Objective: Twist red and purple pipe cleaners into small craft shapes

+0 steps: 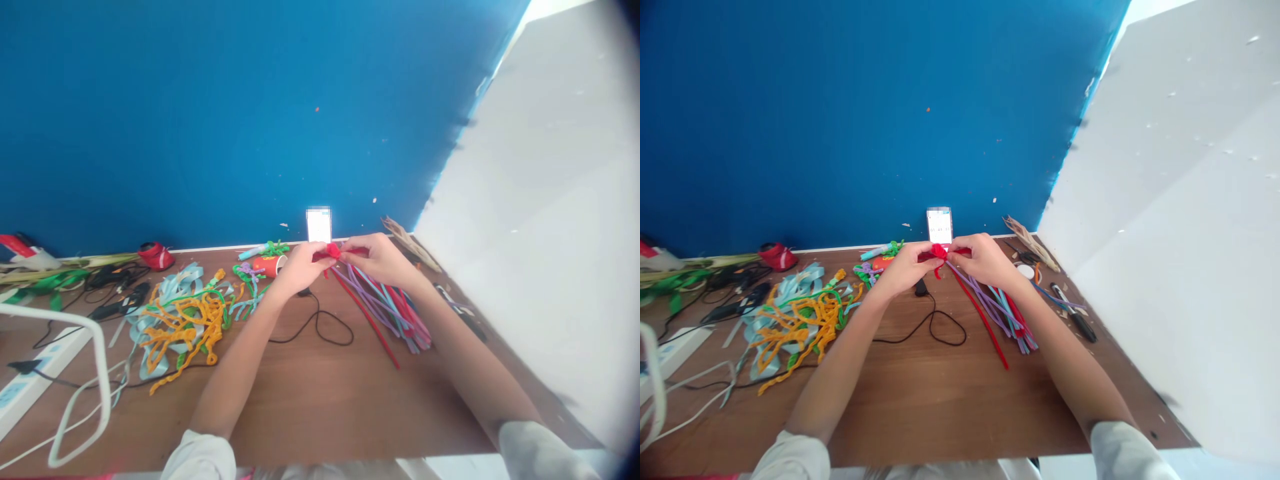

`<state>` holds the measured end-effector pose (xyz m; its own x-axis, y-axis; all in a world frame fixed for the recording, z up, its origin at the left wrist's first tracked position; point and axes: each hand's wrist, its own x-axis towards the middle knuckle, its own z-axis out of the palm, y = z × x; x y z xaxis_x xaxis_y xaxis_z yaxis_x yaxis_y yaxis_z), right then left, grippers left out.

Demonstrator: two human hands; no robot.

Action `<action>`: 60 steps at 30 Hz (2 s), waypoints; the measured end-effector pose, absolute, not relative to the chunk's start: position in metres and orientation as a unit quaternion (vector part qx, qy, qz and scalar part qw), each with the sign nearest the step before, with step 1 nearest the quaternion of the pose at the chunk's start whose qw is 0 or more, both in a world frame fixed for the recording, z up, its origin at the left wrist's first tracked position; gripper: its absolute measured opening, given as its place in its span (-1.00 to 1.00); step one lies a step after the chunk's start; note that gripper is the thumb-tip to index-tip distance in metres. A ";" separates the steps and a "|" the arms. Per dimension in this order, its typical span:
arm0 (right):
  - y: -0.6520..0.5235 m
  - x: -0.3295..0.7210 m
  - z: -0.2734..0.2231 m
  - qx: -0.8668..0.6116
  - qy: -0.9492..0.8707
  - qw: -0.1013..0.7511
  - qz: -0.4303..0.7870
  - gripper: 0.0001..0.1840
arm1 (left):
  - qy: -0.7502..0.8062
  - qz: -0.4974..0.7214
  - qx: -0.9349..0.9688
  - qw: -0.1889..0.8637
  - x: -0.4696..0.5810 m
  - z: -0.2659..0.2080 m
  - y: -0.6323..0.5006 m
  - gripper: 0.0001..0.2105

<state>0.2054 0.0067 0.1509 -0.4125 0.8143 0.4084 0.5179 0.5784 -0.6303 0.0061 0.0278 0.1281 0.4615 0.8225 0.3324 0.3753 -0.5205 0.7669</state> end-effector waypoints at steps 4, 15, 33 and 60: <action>0.007 0.206 0.151 -0.416 -0.807 0.366 0.206 -0.76 | 0.388 0.339 0.823 0.239 0.007 0.130 0.027 -0.82; 0.004 0.208 0.155 -0.410 -0.809 0.373 0.195 -0.75 | 0.374 0.374 0.784 0.325 0.009 0.128 0.026 -0.83; 0.009 0.208 0.150 -0.435 -0.798 0.379 0.176 -0.75 | 0.384 0.322 0.838 0.215 0.008 0.137 0.022 -0.74; 0.018 0.201 0.137 -0.433 -0.796 0.359 0.223 -0.74 | 0.436 0.374 0.802 0.160 0.014 0.128 0.023 -0.79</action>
